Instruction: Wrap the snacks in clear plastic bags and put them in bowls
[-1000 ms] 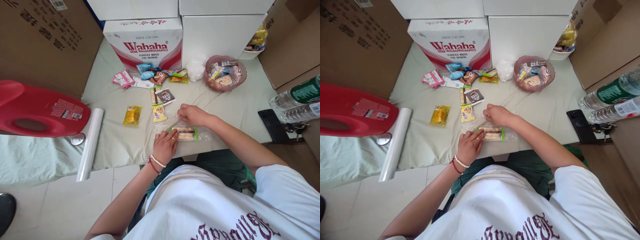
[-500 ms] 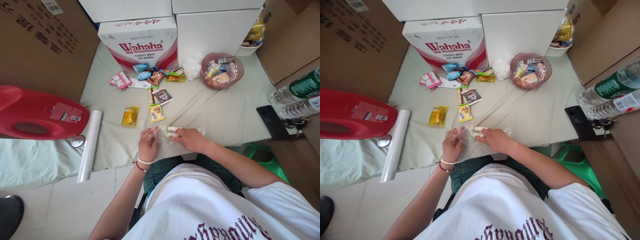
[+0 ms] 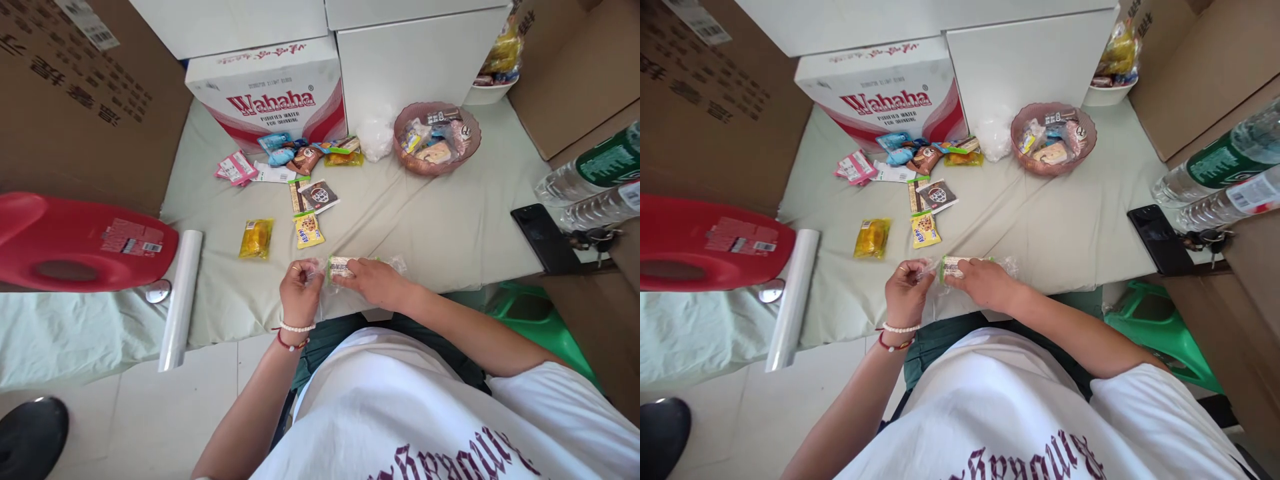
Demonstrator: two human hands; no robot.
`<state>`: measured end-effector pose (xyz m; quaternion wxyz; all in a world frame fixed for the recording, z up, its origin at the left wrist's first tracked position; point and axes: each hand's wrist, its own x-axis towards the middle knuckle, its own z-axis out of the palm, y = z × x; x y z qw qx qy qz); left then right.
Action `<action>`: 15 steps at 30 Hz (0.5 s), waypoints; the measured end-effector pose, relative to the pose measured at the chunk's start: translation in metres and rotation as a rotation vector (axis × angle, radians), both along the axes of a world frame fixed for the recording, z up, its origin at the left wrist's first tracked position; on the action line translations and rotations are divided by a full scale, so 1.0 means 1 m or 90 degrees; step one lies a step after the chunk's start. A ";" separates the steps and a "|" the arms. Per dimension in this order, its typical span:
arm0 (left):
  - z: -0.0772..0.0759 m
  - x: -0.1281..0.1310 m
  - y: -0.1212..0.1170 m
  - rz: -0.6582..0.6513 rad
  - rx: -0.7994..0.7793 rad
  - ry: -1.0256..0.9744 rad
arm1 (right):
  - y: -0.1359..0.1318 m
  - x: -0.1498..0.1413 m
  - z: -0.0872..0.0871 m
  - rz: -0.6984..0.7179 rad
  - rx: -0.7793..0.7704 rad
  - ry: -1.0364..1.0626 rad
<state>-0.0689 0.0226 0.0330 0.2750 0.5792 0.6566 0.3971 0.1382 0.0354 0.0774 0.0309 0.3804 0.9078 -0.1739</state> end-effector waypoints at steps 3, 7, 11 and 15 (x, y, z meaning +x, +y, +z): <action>0.018 0.028 -0.010 -0.093 0.041 0.019 | -0.008 0.005 -0.006 -0.026 -0.001 0.082; 0.018 0.055 -0.027 -0.241 0.107 0.141 | -0.018 0.029 -0.006 -0.050 -0.070 0.268; -0.004 0.058 -0.044 -0.319 0.171 0.282 | -0.024 0.060 -0.010 -0.133 -0.137 0.379; -0.019 0.054 -0.052 -0.321 0.194 0.370 | -0.032 0.069 -0.028 -0.445 0.004 0.267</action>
